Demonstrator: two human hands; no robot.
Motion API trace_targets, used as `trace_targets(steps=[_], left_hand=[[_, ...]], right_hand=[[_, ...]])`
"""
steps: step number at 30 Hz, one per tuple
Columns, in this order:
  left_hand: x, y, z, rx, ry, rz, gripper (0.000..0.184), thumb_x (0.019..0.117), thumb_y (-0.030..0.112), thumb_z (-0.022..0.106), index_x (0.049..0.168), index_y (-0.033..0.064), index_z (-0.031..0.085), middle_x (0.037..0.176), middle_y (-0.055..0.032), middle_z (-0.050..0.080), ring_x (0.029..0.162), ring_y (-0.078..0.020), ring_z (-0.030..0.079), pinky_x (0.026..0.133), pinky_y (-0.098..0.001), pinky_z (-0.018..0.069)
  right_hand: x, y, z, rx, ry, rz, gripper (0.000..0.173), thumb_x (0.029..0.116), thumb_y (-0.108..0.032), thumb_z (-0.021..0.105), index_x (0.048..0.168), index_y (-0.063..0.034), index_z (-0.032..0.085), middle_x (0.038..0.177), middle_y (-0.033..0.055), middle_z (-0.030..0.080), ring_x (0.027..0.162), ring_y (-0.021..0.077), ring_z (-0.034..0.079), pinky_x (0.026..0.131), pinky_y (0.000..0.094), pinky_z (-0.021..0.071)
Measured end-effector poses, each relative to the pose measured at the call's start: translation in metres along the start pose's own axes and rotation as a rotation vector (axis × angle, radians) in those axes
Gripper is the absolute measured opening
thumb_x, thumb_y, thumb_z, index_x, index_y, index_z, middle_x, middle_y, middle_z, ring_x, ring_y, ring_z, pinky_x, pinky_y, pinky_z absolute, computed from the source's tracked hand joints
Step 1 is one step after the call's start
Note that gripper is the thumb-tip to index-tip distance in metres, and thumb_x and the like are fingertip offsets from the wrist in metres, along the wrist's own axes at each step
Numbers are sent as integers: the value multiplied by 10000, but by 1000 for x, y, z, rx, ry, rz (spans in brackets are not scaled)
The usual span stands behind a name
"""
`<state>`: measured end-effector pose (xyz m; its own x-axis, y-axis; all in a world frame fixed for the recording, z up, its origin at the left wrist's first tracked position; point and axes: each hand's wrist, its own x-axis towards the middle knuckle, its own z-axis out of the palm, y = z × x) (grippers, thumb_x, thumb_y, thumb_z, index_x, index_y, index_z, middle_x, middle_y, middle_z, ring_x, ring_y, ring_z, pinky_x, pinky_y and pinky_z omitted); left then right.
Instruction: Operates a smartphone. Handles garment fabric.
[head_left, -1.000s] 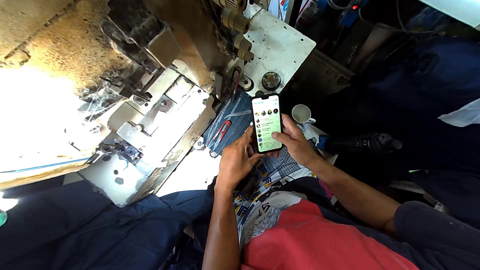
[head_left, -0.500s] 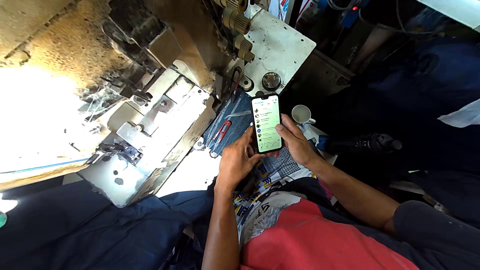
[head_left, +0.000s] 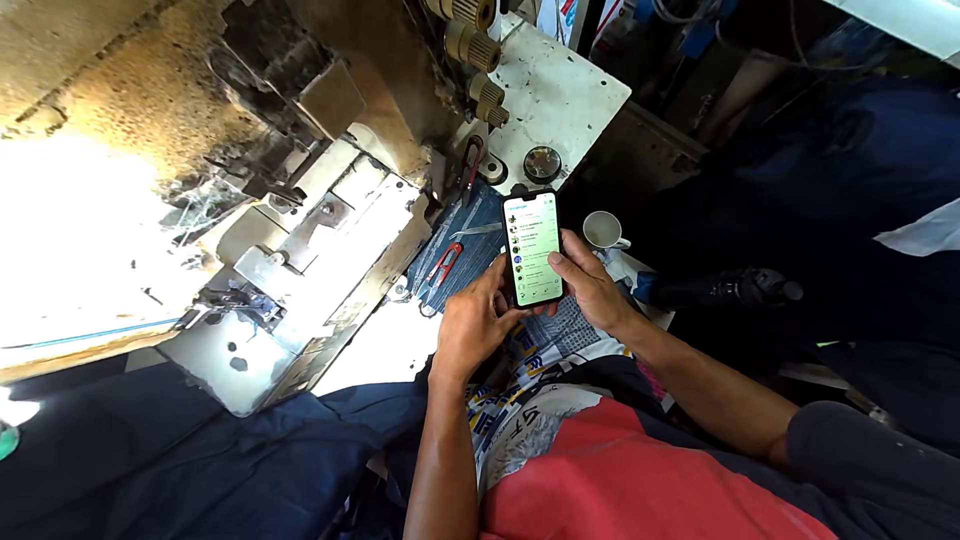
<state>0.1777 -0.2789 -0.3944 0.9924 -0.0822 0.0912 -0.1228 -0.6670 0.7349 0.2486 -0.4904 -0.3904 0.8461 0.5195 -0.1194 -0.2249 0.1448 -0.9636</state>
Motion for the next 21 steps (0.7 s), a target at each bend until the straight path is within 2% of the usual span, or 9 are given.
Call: trace_targets(steps=[6,11,15,21], left_hand=[[0,0,0,6,-1,0,807,848,408,836,1520,137,482,872,31,705,652,-67,624,640,-297,585],[0,1,0,21,-3,-10,797,838,389,845,1512,150,493,811,47,681,638,-69,605,628,-300,568],[0,0,1,31,13,14,783,841,376,844,1498,117,506,817,33,685,645,-77,609,636,-302,570],[0,1,0,32,7,6,791,842,374,843,1507,122,497,798,38,679,629,-71,601,625,-296,566]], right_hand=[[-1,1,-2,-8,-12,8,403,1101,-195,357,1500,-162,404,1172,221,675,805,375,732,564,438,637],[-2,-1,-2,4,-28,19,458,1072,-124,389,1528,-160,364,1159,223,679,800,362,733,580,428,638],[-3,-4,-2,17,-45,42,522,1041,-49,443,1538,-171,339,1174,229,677,815,368,733,594,428,639],[-5,-5,-3,25,-73,52,588,1001,3,491,1537,-173,325,1183,228,671,814,365,730,611,421,640]])
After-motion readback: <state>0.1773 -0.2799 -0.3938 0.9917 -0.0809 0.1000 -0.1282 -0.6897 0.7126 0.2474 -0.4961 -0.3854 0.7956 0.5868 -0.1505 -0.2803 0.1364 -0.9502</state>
